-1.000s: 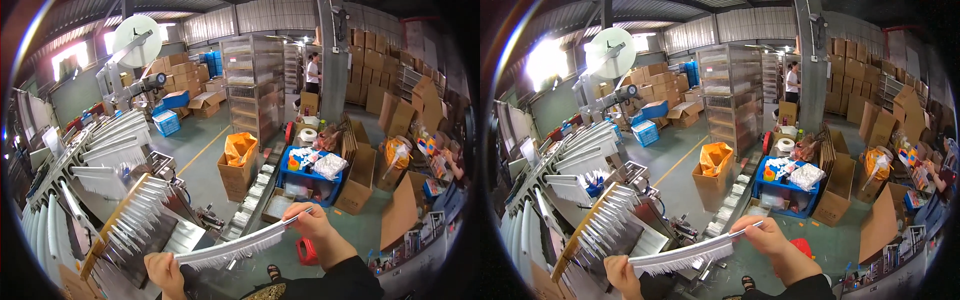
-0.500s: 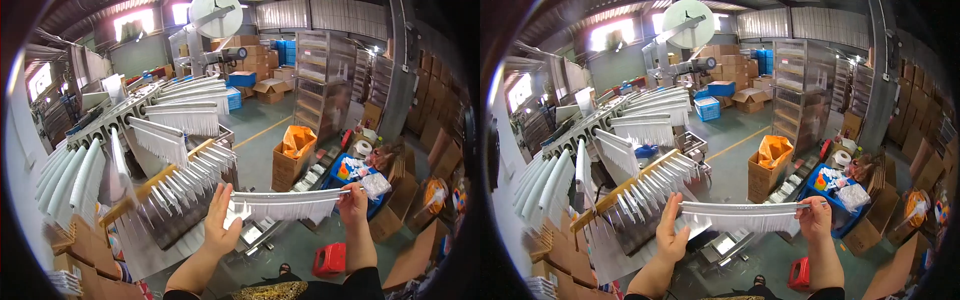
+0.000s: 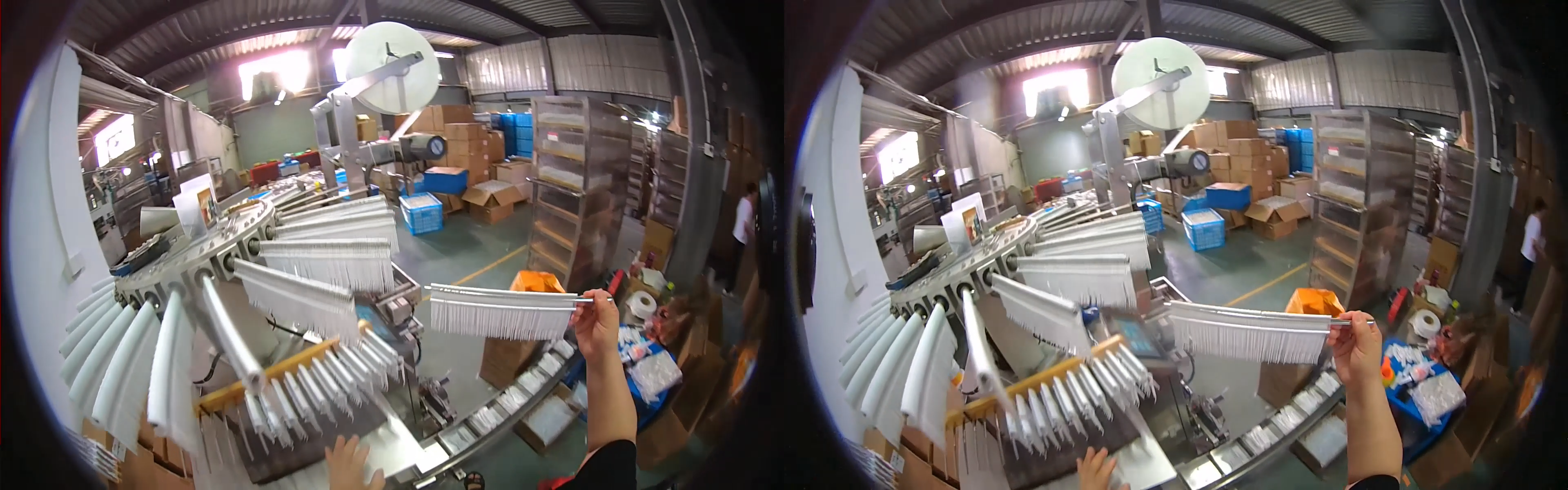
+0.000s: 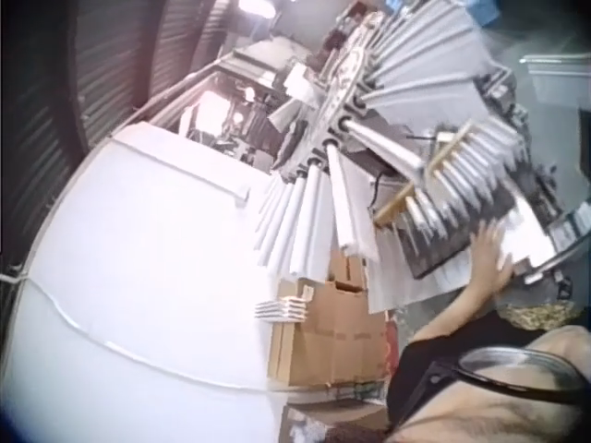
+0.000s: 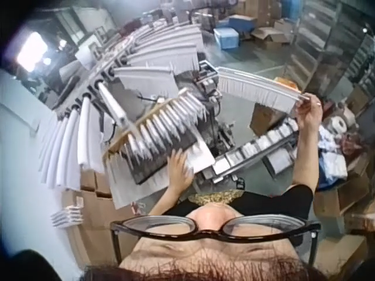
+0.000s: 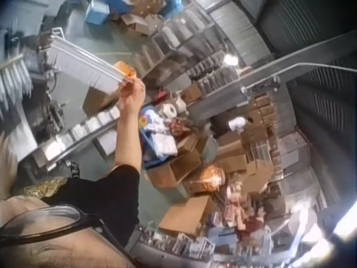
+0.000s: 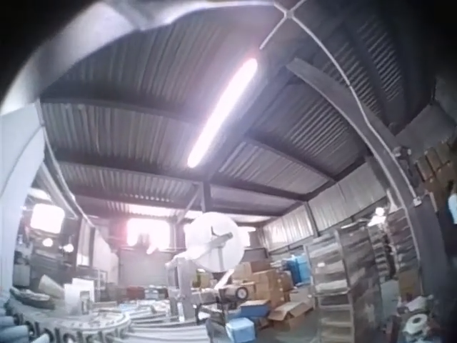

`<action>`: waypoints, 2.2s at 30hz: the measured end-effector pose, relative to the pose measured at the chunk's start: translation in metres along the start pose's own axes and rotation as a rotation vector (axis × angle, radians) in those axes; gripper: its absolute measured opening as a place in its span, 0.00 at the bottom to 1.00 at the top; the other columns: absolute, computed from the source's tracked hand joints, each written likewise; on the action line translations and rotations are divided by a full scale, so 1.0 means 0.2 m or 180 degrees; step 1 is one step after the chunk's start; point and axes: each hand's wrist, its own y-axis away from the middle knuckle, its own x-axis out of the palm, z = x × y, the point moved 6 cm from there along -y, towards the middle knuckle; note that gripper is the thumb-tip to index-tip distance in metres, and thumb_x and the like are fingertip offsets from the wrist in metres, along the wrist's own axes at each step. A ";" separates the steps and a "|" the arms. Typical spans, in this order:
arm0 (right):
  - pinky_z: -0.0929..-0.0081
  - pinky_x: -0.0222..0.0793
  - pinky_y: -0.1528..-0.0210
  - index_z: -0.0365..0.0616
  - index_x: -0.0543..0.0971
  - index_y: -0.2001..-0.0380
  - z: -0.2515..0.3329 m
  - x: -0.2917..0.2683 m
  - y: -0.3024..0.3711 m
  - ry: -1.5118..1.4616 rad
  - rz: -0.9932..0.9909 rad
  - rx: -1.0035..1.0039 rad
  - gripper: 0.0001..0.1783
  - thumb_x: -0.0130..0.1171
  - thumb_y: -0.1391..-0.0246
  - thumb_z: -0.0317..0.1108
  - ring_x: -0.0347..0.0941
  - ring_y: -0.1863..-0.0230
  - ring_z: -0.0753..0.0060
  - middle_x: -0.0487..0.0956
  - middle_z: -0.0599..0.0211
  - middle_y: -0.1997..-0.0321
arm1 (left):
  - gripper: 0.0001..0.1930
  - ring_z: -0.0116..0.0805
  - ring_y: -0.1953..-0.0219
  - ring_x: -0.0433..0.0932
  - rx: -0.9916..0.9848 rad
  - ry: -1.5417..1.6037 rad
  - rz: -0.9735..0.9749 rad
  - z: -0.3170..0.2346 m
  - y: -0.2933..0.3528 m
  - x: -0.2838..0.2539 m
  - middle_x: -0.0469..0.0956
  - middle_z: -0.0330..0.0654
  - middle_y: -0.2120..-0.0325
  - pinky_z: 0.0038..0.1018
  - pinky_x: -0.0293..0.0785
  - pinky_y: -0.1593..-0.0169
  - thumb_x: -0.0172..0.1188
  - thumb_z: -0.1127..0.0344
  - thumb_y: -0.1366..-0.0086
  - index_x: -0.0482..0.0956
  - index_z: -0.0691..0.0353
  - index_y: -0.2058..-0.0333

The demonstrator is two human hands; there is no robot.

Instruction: Removing manufactured plastic components from a rotating machine and packaging them into plastic bags at a workstation.

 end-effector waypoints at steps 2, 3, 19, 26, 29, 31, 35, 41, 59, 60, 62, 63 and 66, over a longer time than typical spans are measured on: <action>0.80 0.70 0.76 0.42 0.72 0.73 -0.09 0.02 -0.25 -0.0048 0.0059 0.0053 0.10 0.48 0.46 0.38 0.72 0.77 0.75 0.75 0.66 0.77 | 0.25 0.59 0.45 0.53 -0.0257 -0.0052 0.0090 0.06 -0.07 0.05 0.59 0.53 0.50 0.55 0.45 0.46 0.53 0.66 0.53 0.63 0.64 0.53; 0.80 0.70 0.76 0.42 0.72 0.72 -0.12 0.03 -0.36 -0.0046 0.0214 -0.0010 0.10 0.49 0.47 0.38 0.72 0.77 0.76 0.75 0.66 0.77 | 0.25 0.60 0.46 0.53 -0.0386 -0.0121 0.0029 0.06 -0.06 0.05 0.59 0.53 0.50 0.55 0.45 0.47 0.53 0.66 0.52 0.64 0.64 0.53; 0.83 0.72 0.73 0.43 0.73 0.71 -1.06 0.45 -1.60 -0.0470 0.1061 0.0634 0.11 0.49 0.46 0.39 0.74 0.75 0.77 0.76 0.64 0.75 | 0.23 0.62 0.50 0.58 -0.1563 -0.1823 -0.0690 -0.09 -0.21 0.19 0.62 0.60 0.53 0.49 0.52 0.47 0.51 0.58 0.50 0.69 0.65 0.56; 0.82 0.72 0.72 0.42 0.72 0.71 -1.28 0.52 -1.74 -0.0586 0.1220 0.0683 0.11 0.49 0.47 0.39 0.74 0.74 0.76 0.76 0.63 0.75 | 0.18 0.57 0.52 0.63 -0.1565 -0.2143 -0.1122 -0.11 -0.16 0.23 0.65 0.57 0.54 0.45 0.59 0.50 0.52 0.66 0.52 0.72 0.66 0.60; 0.81 0.71 0.71 0.42 0.71 0.70 -1.35 0.55 -1.80 -0.0640 0.1357 0.0804 0.11 0.50 0.47 0.39 0.74 0.74 0.75 0.77 0.62 0.75 | 0.19 0.55 0.53 0.64 -0.1691 -0.2137 -0.1243 -0.10 -0.12 0.24 0.66 0.56 0.55 0.42 0.59 0.49 0.54 0.69 0.53 0.72 0.65 0.60; 0.80 0.71 0.71 0.42 0.71 0.70 -1.40 0.55 -1.86 -0.0641 0.1430 0.0885 0.11 0.49 0.47 0.39 0.74 0.74 0.74 0.77 0.62 0.75 | 0.19 0.56 0.52 0.63 -0.1752 -0.2040 -0.1232 -0.10 -0.14 0.24 0.64 0.56 0.53 0.43 0.58 0.48 0.54 0.68 0.53 0.72 0.64 0.59; 0.78 0.72 0.71 0.44 0.71 0.70 -1.56 0.57 -2.00 -0.0596 0.1636 0.1416 0.11 0.45 0.46 0.40 0.75 0.73 0.73 0.77 0.62 0.74 | 0.19 0.56 0.53 0.64 -0.1761 -0.1963 -0.1063 -0.11 -0.24 0.18 0.65 0.57 0.55 0.44 0.59 0.49 0.54 0.69 0.54 0.71 0.65 0.59; 0.78 0.72 0.71 0.44 0.72 0.70 -1.72 0.79 -1.93 -0.0609 0.1824 0.1668 0.13 0.45 0.46 0.41 0.75 0.71 0.72 0.77 0.62 0.71 | 0.19 0.56 0.55 0.65 -0.1898 -0.2174 -0.0848 -0.13 -0.24 0.17 0.66 0.57 0.56 0.43 0.61 0.51 0.54 0.70 0.54 0.71 0.65 0.59; 0.84 0.68 0.79 0.45 0.71 0.75 -1.87 1.38 -1.37 -0.1734 0.2065 0.2397 0.11 0.50 0.48 0.40 0.70 0.80 0.79 0.74 0.68 0.80 | 0.19 0.54 0.55 0.65 -0.1205 -0.2220 -0.1355 -0.11 -0.13 0.23 0.67 0.55 0.56 0.42 0.60 0.51 0.52 0.72 0.54 0.71 0.66 0.59; 0.84 0.67 0.80 0.44 0.71 0.75 -1.88 1.39 -1.38 -0.1701 0.2291 0.2385 0.10 0.51 0.48 0.39 0.70 0.81 0.80 0.73 0.69 0.81 | 0.19 0.54 0.55 0.65 -0.1191 -0.2189 -0.1344 -0.11 -0.14 0.22 0.67 0.55 0.56 0.42 0.60 0.51 0.52 0.72 0.54 0.70 0.66 0.59; 0.84 0.67 0.80 0.44 0.71 0.75 -1.88 1.38 -1.41 -0.1670 0.2510 0.2366 0.10 0.51 0.48 0.39 0.70 0.81 0.80 0.73 0.70 0.82 | 0.19 0.54 0.55 0.65 -0.1174 -0.2181 -0.1308 -0.09 -0.13 0.23 0.67 0.55 0.56 0.42 0.60 0.51 0.52 0.72 0.53 0.70 0.66 0.59; 0.84 0.66 0.80 0.44 0.71 0.75 -1.88 1.39 -1.42 -0.1395 0.2634 0.2313 0.09 0.51 0.48 0.38 0.70 0.81 0.80 0.73 0.70 0.82 | 0.19 0.54 0.55 0.65 -0.1184 -0.2183 -0.1281 -0.09 -0.13 0.23 0.66 0.55 0.56 0.42 0.60 0.51 0.52 0.72 0.53 0.70 0.66 0.59; 0.85 0.66 0.80 0.44 0.70 0.75 -1.88 1.39 -1.41 -0.1060 0.2826 0.2310 0.08 0.51 0.48 0.36 0.70 0.81 0.80 0.73 0.70 0.81 | 0.20 0.54 0.54 0.65 -0.1197 -0.2184 -0.1314 -0.09 -0.12 0.23 0.66 0.54 0.55 0.42 0.60 0.50 0.52 0.71 0.53 0.70 0.65 0.58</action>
